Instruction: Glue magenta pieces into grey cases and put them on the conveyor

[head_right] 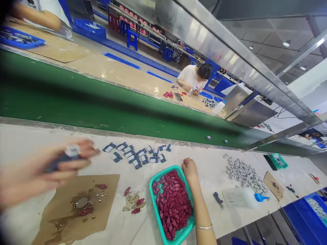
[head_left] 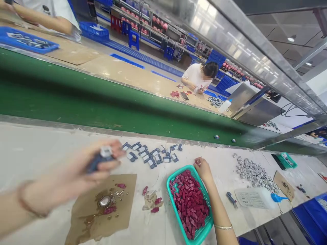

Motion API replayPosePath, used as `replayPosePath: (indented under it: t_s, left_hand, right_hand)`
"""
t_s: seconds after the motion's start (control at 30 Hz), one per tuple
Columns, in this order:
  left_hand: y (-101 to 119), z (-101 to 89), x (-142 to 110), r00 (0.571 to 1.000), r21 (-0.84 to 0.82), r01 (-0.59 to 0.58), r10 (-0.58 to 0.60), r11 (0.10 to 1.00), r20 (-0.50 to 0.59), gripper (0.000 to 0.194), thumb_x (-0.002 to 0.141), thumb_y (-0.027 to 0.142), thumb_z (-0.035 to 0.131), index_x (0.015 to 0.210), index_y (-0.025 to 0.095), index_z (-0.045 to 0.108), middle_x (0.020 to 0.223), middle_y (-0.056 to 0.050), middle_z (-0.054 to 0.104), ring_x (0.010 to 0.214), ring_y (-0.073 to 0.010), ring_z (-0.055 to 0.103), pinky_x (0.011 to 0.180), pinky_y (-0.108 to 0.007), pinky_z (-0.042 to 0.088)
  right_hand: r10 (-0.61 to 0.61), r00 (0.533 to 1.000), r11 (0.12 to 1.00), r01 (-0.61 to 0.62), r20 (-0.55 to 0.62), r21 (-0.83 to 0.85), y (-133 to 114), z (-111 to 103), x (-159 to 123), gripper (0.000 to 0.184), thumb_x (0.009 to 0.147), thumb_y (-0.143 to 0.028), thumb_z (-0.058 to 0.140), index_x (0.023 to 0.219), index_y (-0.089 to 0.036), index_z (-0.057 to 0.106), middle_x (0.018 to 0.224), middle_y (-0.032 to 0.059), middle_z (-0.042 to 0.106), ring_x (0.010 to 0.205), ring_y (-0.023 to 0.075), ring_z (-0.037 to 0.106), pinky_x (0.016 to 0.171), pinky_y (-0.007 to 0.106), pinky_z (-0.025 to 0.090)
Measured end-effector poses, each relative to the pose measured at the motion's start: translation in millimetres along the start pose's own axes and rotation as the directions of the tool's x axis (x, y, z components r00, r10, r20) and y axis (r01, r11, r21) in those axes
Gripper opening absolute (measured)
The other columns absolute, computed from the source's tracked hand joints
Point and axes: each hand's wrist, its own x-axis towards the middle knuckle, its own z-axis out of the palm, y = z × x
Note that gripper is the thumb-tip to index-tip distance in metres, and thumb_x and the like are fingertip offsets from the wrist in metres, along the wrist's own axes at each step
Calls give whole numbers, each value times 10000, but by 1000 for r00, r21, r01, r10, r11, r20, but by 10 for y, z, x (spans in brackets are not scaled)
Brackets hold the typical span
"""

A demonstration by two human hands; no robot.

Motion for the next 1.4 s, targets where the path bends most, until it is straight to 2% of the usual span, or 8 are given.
replayPosePath:
  t_s: [0.07,0.17,0.27,0.4,0.5,0.8,1.03,1.4]
  left_hand:
    - [-271,-59,8,987,26,63,-58,998,-152,272,952,68,375,742,157,524,586,23,531,308,-62,455,225,-105,273]
    - [-638,-133,14,932,1,165,-155,986,-329,252,965,93,340,879,133,573,669,-43,643,414,-145,626,315,-202,489]
    - [-887,-227,10,925,-35,228,-228,973,-304,232,958,133,389,1045,110,603,896,-133,730,701,-264,744,498,-356,615]
    - [-1158,-423,24,928,-114,293,-311,949,-205,208,931,135,446,1004,108,639,818,-101,742,665,-239,731,561,-360,613]
    - [-1319,-570,14,930,-205,250,-294,946,-222,203,911,84,459,835,112,644,666,-49,706,514,-158,670,444,-225,533]
    - [-1223,-696,-106,899,-118,254,-279,960,-338,191,892,89,509,739,106,623,729,-97,735,628,-250,730,475,-298,573]
    - [-1094,-726,-159,906,-107,264,-285,959,-313,218,915,141,466,814,82,650,714,-114,729,543,-226,705,447,-293,556]
    - [-1074,-822,-148,930,-157,238,-272,958,-249,228,915,145,482,1007,54,670,872,-152,745,791,-288,732,639,-392,602]
  right_hand:
    - [-6,999,999,5,32,38,-49,-60,20,110,644,-119,576,715,-185,629,640,-2,592,584,176,592,627,295,487]
    - [-31,997,994,24,64,105,-269,-212,-128,142,716,-191,561,835,-172,635,681,3,603,553,165,591,564,285,499]
    - [-138,987,976,123,79,178,-695,-287,-577,212,809,-265,558,994,-191,627,836,32,649,729,176,638,654,278,534]
    - [-567,751,820,478,339,314,-1278,-119,-1345,220,920,-182,521,1095,-240,640,980,42,677,850,163,648,782,267,537]
    - [-631,612,773,543,476,328,-1437,88,-1696,282,919,-161,551,1183,-227,626,1098,75,685,1032,208,639,904,309,523]
    - [-379,903,918,339,204,206,-923,379,-1903,293,956,-188,430,1184,-247,606,1201,89,622,1153,213,587,958,352,507]
    - [-354,902,892,405,247,-202,-618,813,-1982,499,861,-62,387,1276,-259,580,1342,107,548,1225,287,516,924,447,521]
    - [-453,858,879,386,240,279,-1084,429,-1878,197,914,-162,508,1031,-243,646,1066,75,617,904,182,650,758,280,562]
